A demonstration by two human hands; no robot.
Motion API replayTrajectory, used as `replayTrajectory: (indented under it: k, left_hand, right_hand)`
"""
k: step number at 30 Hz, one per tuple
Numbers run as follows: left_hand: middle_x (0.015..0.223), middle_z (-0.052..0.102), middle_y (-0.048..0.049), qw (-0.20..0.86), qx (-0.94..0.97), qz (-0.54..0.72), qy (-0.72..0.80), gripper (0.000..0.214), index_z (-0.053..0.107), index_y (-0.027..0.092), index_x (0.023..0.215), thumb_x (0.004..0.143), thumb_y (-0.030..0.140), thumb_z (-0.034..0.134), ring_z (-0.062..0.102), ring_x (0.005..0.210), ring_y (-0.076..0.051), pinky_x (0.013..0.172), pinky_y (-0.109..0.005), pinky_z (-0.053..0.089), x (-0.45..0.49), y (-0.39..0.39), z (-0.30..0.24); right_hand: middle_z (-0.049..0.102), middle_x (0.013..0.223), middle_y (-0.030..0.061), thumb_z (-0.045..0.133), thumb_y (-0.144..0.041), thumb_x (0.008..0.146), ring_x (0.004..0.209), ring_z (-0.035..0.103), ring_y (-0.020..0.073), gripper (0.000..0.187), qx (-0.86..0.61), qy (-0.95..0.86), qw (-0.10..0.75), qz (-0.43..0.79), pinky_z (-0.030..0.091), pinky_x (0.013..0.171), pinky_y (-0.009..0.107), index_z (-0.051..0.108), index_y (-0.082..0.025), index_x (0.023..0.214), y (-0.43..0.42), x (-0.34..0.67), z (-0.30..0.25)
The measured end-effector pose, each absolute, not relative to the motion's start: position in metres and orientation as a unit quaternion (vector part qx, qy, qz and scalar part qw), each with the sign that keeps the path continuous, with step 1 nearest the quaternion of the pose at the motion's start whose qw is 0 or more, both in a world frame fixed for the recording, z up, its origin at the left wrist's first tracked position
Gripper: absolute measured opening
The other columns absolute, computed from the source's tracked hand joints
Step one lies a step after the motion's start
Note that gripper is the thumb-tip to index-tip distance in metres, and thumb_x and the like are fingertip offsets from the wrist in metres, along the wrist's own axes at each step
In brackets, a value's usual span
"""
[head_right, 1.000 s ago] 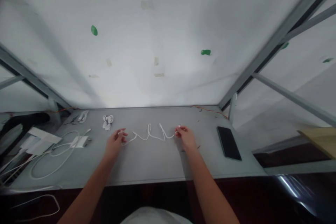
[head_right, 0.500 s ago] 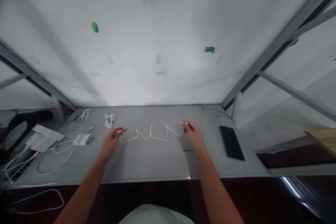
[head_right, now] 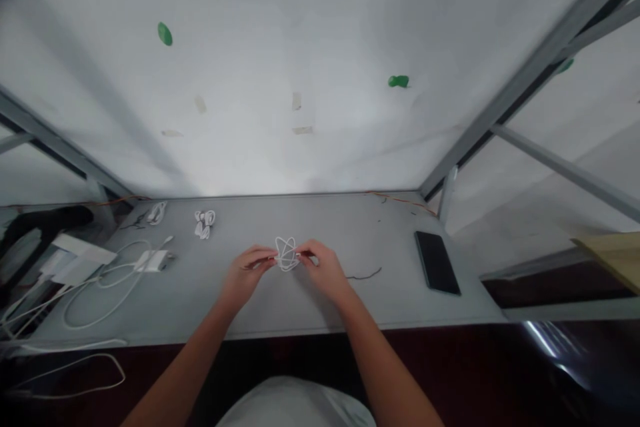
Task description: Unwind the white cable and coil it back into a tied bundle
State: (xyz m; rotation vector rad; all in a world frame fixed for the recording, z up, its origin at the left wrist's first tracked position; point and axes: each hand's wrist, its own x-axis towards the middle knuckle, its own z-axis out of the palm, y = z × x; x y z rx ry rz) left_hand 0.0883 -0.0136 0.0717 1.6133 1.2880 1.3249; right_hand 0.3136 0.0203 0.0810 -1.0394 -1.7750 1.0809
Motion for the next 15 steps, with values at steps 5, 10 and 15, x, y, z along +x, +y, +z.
replayTrajectory:
  k: [5, 10, 15]
  left_hand:
    - [0.093, 0.079, -0.0057, 0.353, 0.611, 0.504, 0.498, 0.013, 0.084, 0.027, 0.097, 0.088, 0.033, 0.077, 0.072, 0.086, -0.020, 0.082, -0.033, 0.059, 0.094, -0.014, 0.076]
    - [0.095, 0.079, -0.0060, 0.395, 0.585, 0.501, 0.501, 0.015, 0.084, 0.027, 0.095, 0.085, 0.036, 0.078, 0.072, 0.089, -0.021, 0.084, -0.034, 0.058, 0.096, -0.013, 0.075]
    - [0.103, 0.078, -0.0076, 0.389, 0.391, 0.625, 0.553, 0.030, 0.078, 0.021, 0.098, 0.084, 0.048, 0.078, 0.071, 0.096, -0.021, 0.087, -0.035, 0.058, 0.056, -0.007, 0.062]
  right_hand:
    - [0.074, 0.096, 0.0048, 0.062, -0.031, 0.092, 0.089, 0.068, 0.0205, 0.014, -0.421, -0.681, 0.401, 0.444, 0.052, 0.087, 0.036, 0.073, -0.024, 0.097, 0.019, 0.308, 0.078]
    - [0.075, 0.097, 0.0058, 0.063, -0.034, 0.091, 0.091, 0.068, 0.0213, 0.016, -0.429, -0.677, 0.389, 0.454, 0.052, 0.089, 0.037, 0.074, -0.024, 0.097, 0.018, 0.306, 0.078]
    - [0.072, 0.083, 0.0052, 0.070, -0.046, 0.083, 0.073, 0.065, 0.0201, 0.026, -0.521, -0.563, 0.491, 0.414, 0.053, 0.075, 0.036, 0.069, -0.023, 0.095, 0.038, 0.351, 0.072]
